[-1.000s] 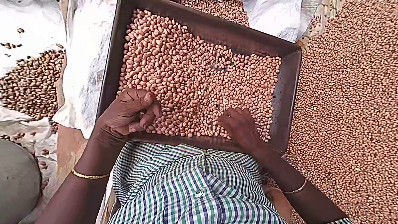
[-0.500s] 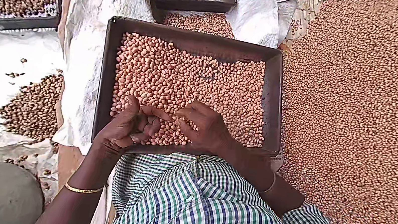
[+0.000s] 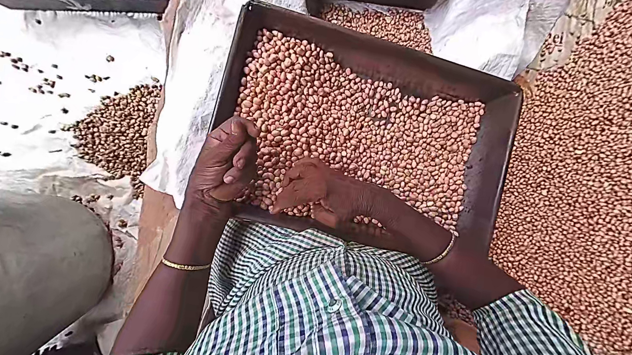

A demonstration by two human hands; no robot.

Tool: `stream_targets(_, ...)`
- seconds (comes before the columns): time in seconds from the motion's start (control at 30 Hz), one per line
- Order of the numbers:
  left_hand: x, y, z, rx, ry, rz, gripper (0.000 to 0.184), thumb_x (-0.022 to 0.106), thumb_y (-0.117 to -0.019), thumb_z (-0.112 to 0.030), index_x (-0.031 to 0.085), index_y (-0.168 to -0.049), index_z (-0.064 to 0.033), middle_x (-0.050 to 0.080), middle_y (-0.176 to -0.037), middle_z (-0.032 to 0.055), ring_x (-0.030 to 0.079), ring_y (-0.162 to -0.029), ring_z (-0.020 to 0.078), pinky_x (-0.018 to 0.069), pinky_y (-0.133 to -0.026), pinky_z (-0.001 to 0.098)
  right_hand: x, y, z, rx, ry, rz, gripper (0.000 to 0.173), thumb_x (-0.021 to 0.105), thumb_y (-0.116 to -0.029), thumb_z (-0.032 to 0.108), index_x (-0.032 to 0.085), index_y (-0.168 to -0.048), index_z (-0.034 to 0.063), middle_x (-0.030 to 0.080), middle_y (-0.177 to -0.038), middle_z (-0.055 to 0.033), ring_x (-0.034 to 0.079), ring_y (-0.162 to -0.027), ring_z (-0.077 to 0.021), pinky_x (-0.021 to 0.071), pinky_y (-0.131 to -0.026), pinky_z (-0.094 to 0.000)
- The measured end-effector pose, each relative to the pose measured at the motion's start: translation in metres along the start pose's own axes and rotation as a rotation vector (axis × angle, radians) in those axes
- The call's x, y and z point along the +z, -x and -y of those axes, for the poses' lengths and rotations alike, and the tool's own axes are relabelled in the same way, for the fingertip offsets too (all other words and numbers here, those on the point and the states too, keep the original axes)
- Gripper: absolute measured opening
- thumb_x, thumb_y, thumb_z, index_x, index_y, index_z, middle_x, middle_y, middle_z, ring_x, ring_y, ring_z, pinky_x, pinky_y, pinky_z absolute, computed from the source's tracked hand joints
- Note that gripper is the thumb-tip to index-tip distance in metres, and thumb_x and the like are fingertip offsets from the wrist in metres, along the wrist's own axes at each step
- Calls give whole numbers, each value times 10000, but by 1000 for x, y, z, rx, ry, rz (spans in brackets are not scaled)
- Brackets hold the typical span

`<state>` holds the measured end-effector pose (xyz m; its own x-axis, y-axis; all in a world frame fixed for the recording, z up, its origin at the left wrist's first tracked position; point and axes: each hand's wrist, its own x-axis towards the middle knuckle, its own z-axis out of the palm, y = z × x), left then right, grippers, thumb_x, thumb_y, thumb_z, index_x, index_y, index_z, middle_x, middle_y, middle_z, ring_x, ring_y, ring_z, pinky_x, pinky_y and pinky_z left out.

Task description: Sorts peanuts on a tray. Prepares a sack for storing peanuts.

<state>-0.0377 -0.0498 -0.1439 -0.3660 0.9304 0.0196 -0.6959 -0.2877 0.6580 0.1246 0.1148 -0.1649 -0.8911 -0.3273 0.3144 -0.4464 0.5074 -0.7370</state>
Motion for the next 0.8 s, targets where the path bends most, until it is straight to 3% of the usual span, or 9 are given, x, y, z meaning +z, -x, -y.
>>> stream_targets(0.17,0,1,-1,-16,25,-60,394,288,-1127,-349,592,-1047,-112,429,-518,-92,371,-321,-48,333,-317,93,-54,79,38,476,149,390,533,680,-718,-57,797,-1165,209,585,-1475,-78,319,-1485,-469,99,-1109,-804)
stream_targets(0.27,1,4,0,-49,-39,-79,461,258,-1126,-397,606,-1057,-101,396,-477,-94,353,-300,-48,322,-300,98,-87,134,61,664,308,166,347,643,-722,-97,834,-915,117,667,-1356,-135,431,-1393,-537,118,-1068,-850)
stream_targets(0.3,2,3,-1,-56,-72,-77,452,269,-1126,-392,611,-1055,-105,392,-471,-98,350,-297,-49,322,-300,100,-90,140,68,663,375,5,305,593,-735,-113,809,-848,71,701,-1282,-159,492,-1341,-529,205,-1077,-803)
stream_targets(0.37,1,2,-2,-60,-141,-78,429,272,-1126,-378,608,-1045,-124,374,-468,-108,331,-301,-46,306,-306,103,-83,133,80,728,289,-329,307,469,-824,-148,744,-895,-32,681,-1278,-176,558,-1323,-335,386,-1151,-483)
stream_targets(0.43,2,3,-2,-60,-176,-86,410,281,-1126,-359,608,-1045,-127,359,-468,-110,316,-301,-47,296,-304,103,-68,123,68,862,-72,-625,270,426,-930,-121,667,-1046,-89,652,-1270,-128,619,-1172,-107,495,-1020,-255)
stream_targets(0.57,2,4,-4,-73,-188,-74,347,342,-1120,-324,626,-1077,-129,380,-474,-113,340,-307,-50,317,-306,102,-84,118,23,956,-272,-1188,215,480,-936,-116,605,-1070,-1,676,-1067,-14,682,-939,-42,575,-871,-231)
stream_targets(0.63,1,4,-3,-74,-177,-75,331,366,-1117,-313,634,-1087,-122,393,-475,-109,351,-309,-50,328,-307,102,-87,117,21,734,-210,-1131,257,465,-906,-96,618,-1082,12,686,-1155,-11,678,-1053,-76,568,-942,-270)
stream_targets(0.73,1,0,-4,-72,-173,-46,327,364,-1117,-305,629,-1081,-117,400,-487,-98,355,-316,-45,329,-314,100,-58,99,49,674,-80,-699,235,527,-949,-60,679,-1125,-32,593,-1402,-99,617,-1222,-152,526,-1012,-282)
stream_targets(0.8,3,-1,-3,-66,-178,-52,327,356,-1119,-303,625,-1071,-123,401,-505,-99,341,-324,-46,317,-321,94,-38,79,61,741,159,-486,140,669,-928,9,739,-1049,-1,623,-1288,-158,617,-1148,-243,511,-971,-354)
